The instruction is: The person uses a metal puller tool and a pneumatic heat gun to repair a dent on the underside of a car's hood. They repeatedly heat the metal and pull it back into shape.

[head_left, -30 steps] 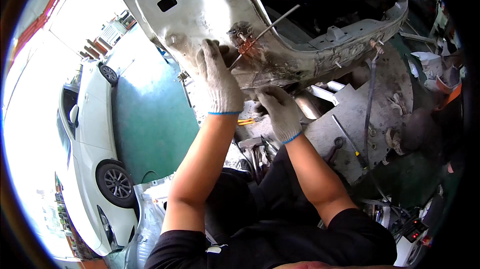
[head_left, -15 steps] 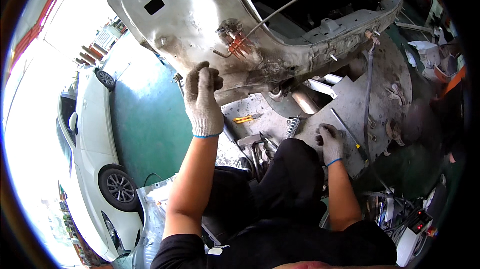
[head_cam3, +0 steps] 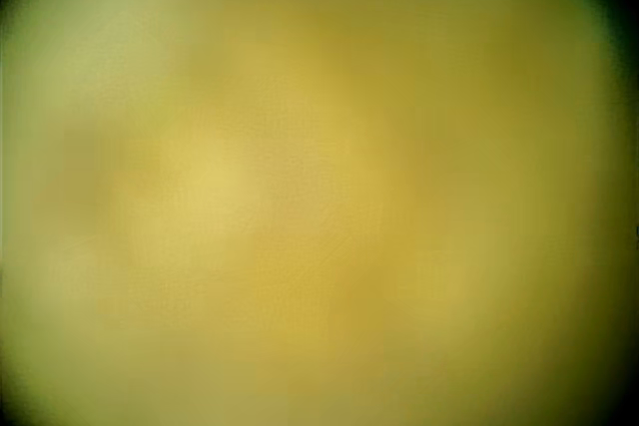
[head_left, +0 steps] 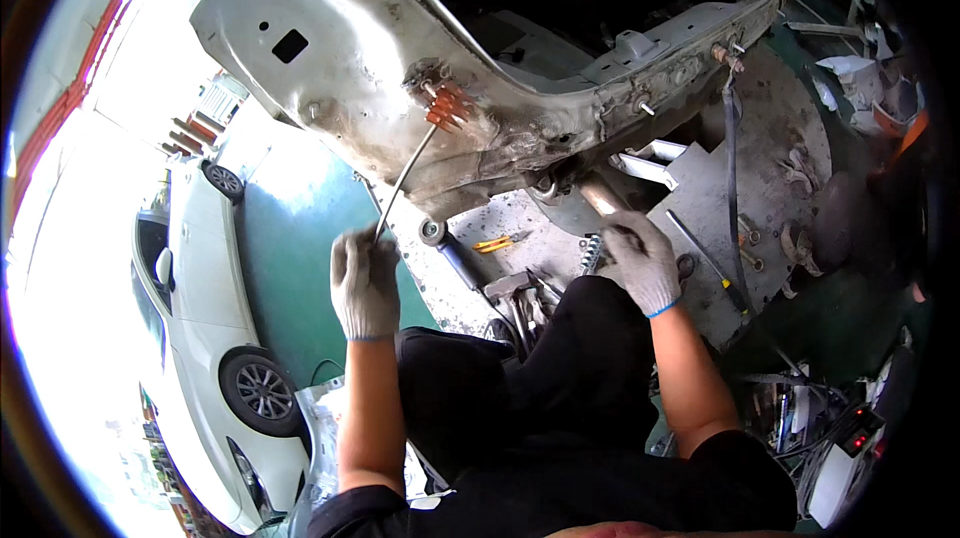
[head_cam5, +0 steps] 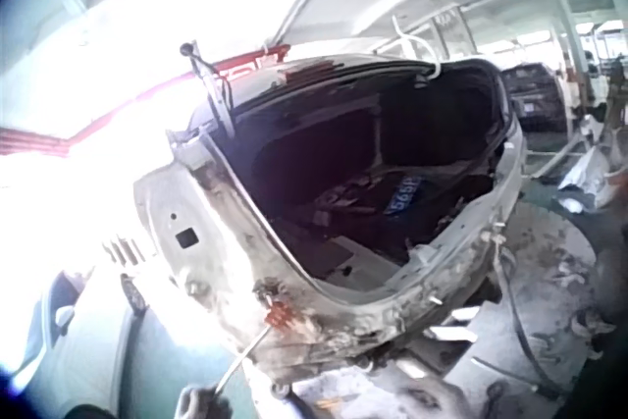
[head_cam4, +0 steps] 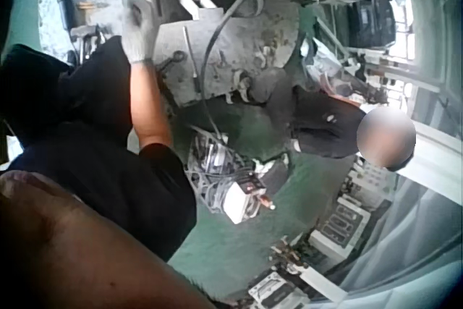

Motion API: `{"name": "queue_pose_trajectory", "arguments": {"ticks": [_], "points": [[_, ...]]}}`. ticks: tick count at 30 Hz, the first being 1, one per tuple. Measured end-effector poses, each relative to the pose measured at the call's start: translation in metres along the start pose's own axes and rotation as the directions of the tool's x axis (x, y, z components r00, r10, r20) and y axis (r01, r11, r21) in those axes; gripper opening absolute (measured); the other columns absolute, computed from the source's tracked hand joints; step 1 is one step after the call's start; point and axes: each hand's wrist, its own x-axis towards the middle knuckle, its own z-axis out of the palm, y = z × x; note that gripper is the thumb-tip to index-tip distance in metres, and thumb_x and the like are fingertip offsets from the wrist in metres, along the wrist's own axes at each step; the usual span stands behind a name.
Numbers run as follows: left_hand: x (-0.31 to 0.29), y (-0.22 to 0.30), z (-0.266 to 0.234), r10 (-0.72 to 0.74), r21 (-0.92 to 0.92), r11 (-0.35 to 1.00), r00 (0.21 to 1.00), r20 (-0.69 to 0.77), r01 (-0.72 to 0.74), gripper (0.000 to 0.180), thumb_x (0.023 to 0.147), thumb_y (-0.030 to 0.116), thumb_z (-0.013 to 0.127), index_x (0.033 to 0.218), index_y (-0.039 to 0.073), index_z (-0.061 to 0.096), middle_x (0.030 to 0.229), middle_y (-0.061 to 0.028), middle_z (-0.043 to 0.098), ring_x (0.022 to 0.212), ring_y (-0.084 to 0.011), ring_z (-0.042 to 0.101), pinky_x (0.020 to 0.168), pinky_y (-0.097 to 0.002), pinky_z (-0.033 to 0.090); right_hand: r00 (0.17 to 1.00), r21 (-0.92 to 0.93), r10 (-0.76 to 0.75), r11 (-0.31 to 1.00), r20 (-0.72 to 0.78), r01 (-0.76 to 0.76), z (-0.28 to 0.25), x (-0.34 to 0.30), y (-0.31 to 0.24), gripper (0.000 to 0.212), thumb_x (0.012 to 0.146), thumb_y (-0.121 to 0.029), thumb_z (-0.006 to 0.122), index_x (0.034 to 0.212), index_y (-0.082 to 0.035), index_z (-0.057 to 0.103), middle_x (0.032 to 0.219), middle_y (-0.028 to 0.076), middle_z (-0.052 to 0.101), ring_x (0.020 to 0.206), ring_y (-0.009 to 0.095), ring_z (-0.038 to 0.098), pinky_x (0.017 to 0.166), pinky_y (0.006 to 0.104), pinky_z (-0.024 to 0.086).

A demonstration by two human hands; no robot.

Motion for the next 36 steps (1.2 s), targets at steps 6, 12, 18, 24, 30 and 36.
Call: {"name": "queue_pose_trajectory", "arguments": {"ticks": [6,12,18,24,30,36], "points": [[-0.05,0.067,-0.008,0.351,0.466,0.83,0.936,-0.01,-0.306,0.02,0.104,0.023,0.062,0.106,0.003,0.065,0.095,-0.0118,0.071,0.07,-0.0157,0.064,0.062,-0.0284,0.051,0.826,0.223,-0.459,0.887,0.326,0.405,0.061,0.023,-0.121,0.043,0.092,-0.014,0.074,0.132,-0.009,0.059,0.122,0.012,0.066,0.09,0.023,0.072,0.077,0.0361,0.061],[-0.044,0.103,0.112,0.293,0.624,0.492,0.79,0.538,-0.607,0.028,0.099,0.011,0.068,0.123,-0.004,0.065,0.097,-0.0132,0.072,0.081,-0.0174,0.069,0.07,-0.0274,0.056,0.677,0.258,-0.628,0.777,0.383,0.575,0.104,0.039,-0.165,0.018,0.093,-0.02,0.072,0.102,-0.005,0.07,0.095,0.013,0.068,0.087,0.033,0.069,0.074,0.0442,0.055],[-0.004,0.061,0.119,0.415,0.267,0.81,0.832,0.367,-0.522,0.048,0.102,0.013,0.063,0.145,-0.003,0.048,0.133,-0.0212,0.064,0.095,-0.0205,0.069,0.081,-0.031,0.054,0.966,0.349,-0.255,0.91,0.042,0.225,0.061,0.121,-0.175,0.016,0.103,-0.019,0.062,0.112,-0.007,0.069,0.094,0.006,0.073,0.08,0.015,0.069,0.07,0.0326,0.059],[0.022,-0.022,0.055,-0.174,0.515,0.854,0.975,0.139,0.079,0.033,0.104,0.019,0.062,0.127,-0.004,0.063,0.107,-0.0124,0.073,0.085,-0.0149,0.067,0.074,-0.0269,0.053,0.977,0.754,-0.155,0.622,-0.146,0.211,0.059,0.183,-0.17,0.016,0.102,-0.013,0.063,0.112,0.0,0.066,0.097,0.014,0.072,0.085,0.024,0.073,0.071,0.0332,0.061],[0.025,-0.02,0.061,-0.09,0.464,0.886,0.978,0.187,-0.008,0.033,0.103,0.019,0.062,0.126,-0.004,0.064,0.105,-0.0114,0.072,0.084,-0.0143,0.066,0.076,-0.0271,0.053,0.959,0.73,-0.151,0.624,-0.238,0.279,0.058,0.195,-0.165,0.02,0.1,-0.013,0.067,0.114,0.001,0.065,0.096,0.015,0.072,0.084,0.025,0.074,0.068,0.0347,0.064],[0.033,-0.019,0.058,-0.067,0.393,0.919,0.982,0.178,-0.009,0.031,0.103,0.019,0.062,0.124,-0.003,0.066,0.103,-0.0117,0.073,0.083,-0.0147,0.066,0.075,-0.0279,0.054,0.974,0.737,-0.087,0.641,-0.207,0.214,0.067,0.195,-0.162,0.021,0.099,-0.013,0.067,0.116,0.0,0.062,0.096,0.014,0.071,0.082,0.024,0.073,0.069,0.0343,0.063]]}}
